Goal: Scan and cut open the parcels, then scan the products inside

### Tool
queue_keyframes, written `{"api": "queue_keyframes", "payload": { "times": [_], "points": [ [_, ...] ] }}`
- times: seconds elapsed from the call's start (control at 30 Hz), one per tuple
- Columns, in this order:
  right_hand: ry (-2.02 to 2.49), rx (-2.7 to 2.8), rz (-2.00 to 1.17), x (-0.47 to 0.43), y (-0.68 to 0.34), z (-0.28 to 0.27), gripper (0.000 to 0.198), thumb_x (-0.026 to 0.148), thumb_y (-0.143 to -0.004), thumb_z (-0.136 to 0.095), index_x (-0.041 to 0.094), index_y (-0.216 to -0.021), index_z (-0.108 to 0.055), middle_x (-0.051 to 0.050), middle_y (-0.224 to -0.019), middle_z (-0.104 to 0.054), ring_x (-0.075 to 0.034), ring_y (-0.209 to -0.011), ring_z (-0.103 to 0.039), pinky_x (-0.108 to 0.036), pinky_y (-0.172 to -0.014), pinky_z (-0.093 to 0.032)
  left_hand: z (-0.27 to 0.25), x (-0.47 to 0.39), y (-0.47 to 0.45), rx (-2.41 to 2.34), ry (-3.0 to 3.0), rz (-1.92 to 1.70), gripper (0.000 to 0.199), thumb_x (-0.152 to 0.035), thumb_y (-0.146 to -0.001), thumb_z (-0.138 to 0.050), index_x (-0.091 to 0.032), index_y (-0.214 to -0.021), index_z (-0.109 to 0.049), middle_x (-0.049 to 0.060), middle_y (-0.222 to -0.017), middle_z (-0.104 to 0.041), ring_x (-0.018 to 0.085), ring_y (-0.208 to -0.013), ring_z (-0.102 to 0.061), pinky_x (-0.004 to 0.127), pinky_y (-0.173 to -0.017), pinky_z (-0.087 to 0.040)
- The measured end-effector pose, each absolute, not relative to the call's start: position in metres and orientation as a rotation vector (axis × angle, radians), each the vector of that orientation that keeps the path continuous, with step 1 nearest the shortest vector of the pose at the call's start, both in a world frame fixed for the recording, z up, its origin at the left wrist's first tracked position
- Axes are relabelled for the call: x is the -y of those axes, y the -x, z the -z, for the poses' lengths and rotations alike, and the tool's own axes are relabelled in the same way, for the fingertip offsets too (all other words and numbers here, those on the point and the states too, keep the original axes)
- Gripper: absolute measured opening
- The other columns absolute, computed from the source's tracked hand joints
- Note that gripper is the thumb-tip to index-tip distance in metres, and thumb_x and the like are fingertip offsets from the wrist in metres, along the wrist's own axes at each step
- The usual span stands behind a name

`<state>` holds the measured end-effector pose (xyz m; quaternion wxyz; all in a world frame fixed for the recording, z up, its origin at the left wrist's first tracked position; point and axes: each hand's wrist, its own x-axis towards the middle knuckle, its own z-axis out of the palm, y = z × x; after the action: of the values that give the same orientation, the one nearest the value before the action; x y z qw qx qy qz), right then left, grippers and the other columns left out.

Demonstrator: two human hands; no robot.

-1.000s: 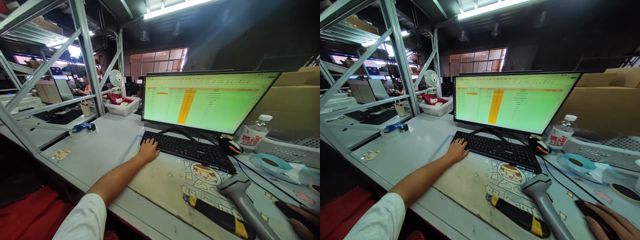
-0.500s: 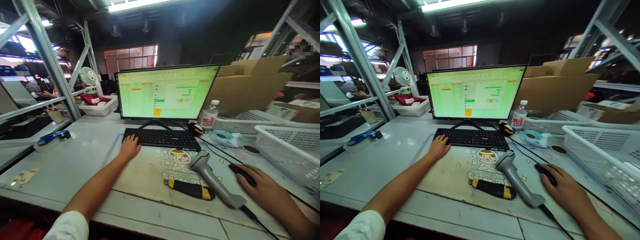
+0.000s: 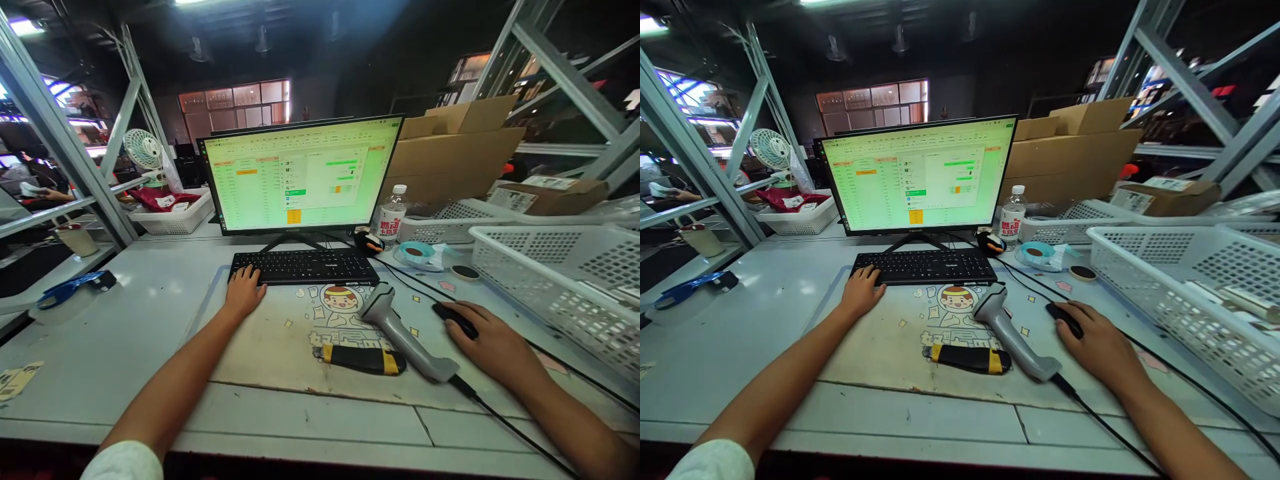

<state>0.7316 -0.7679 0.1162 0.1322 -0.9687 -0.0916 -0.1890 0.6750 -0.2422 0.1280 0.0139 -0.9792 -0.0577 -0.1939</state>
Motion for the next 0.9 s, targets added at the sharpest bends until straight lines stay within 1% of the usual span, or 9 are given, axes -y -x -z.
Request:
{"api": "queue_keyframes", "payload": {
  "times": [0.13, 0.33, 0.5, 0.67, 0.77, 0.9],
  "points": [
    [2.811, 0.296, 0.555, 0.766, -0.73, -0.118, 0.062, 0.056, -0.094, -0.035, 0.019, -0.131, -0.068, -0.012, -0.139, -0.066, -0.031, -0.123, -0.066, -0.045, -0.108, -0.053, -0.127, 0.241, -0.676, 0.166, 3.046, 0.621, 0.049, -0.044, -0.103, -0.054, -0.018, -0.144, -0.062, 0.012, -0.157, -0.055, 0.035, -0.14, -0.052, 0.051, -0.116, -0.048],
    [2.855, 0.228, 0.529, 0.763, -0.726, -0.122, 0.066, 0.058, -0.095, -0.031, 0.02, -0.133, -0.069, -0.011, -0.144, -0.063, -0.032, -0.126, -0.064, -0.048, -0.107, -0.054, -0.126, 0.241, -0.676, 0.163, 3.038, 0.634, 0.048, -0.043, -0.102, -0.054, -0.018, -0.143, -0.063, 0.012, -0.156, -0.056, 0.035, -0.139, -0.052, 0.051, -0.115, -0.049],
    [2.844, 0.267, 0.535, 0.763, -0.725, -0.122, 0.063, 0.055, -0.096, -0.032, 0.019, -0.132, -0.07, -0.012, -0.144, -0.063, -0.031, -0.127, -0.064, -0.046, -0.112, -0.052, -0.129, 0.242, -0.675, 0.174, 3.034, 0.608, 0.049, -0.044, -0.103, -0.054, -0.019, -0.144, -0.062, 0.011, -0.157, -0.055, 0.035, -0.139, -0.052, 0.049, -0.116, -0.049],
    [2.84, 0.272, 0.602, 0.77, -0.732, -0.114, 0.062, 0.056, -0.093, -0.035, 0.021, -0.13, -0.071, -0.01, -0.14, -0.066, -0.032, -0.12, -0.067, -0.05, -0.104, -0.058, -0.131, 0.243, -0.674, 0.174, 3.052, 0.583, 0.05, -0.043, -0.103, -0.053, -0.017, -0.145, -0.061, 0.012, -0.157, -0.055, 0.036, -0.14, -0.052, 0.051, -0.116, -0.049],
    [2.846, 0.285, 0.623, 0.772, -0.734, -0.11, 0.062, 0.056, -0.094, -0.036, 0.02, -0.13, -0.071, -0.011, -0.141, -0.065, -0.032, -0.121, -0.067, -0.05, -0.106, -0.057, -0.131, 0.243, -0.675, 0.175, 3.061, 0.583, 0.051, -0.043, -0.103, -0.054, -0.016, -0.145, -0.061, 0.013, -0.157, -0.055, 0.036, -0.14, -0.052, 0.053, -0.116, -0.049],
    [2.853, 0.295, 0.65, 0.772, -0.734, -0.11, 0.06, 0.053, -0.095, -0.034, 0.019, -0.129, -0.071, -0.012, -0.139, -0.065, -0.031, -0.122, -0.066, -0.049, -0.107, -0.056, -0.131, 0.243, -0.674, 0.177, 3.06, 0.583, 0.051, -0.042, -0.103, -0.054, -0.017, -0.146, -0.061, 0.013, -0.157, -0.055, 0.036, -0.14, -0.052, 0.051, -0.116, -0.049]
  ]
}}
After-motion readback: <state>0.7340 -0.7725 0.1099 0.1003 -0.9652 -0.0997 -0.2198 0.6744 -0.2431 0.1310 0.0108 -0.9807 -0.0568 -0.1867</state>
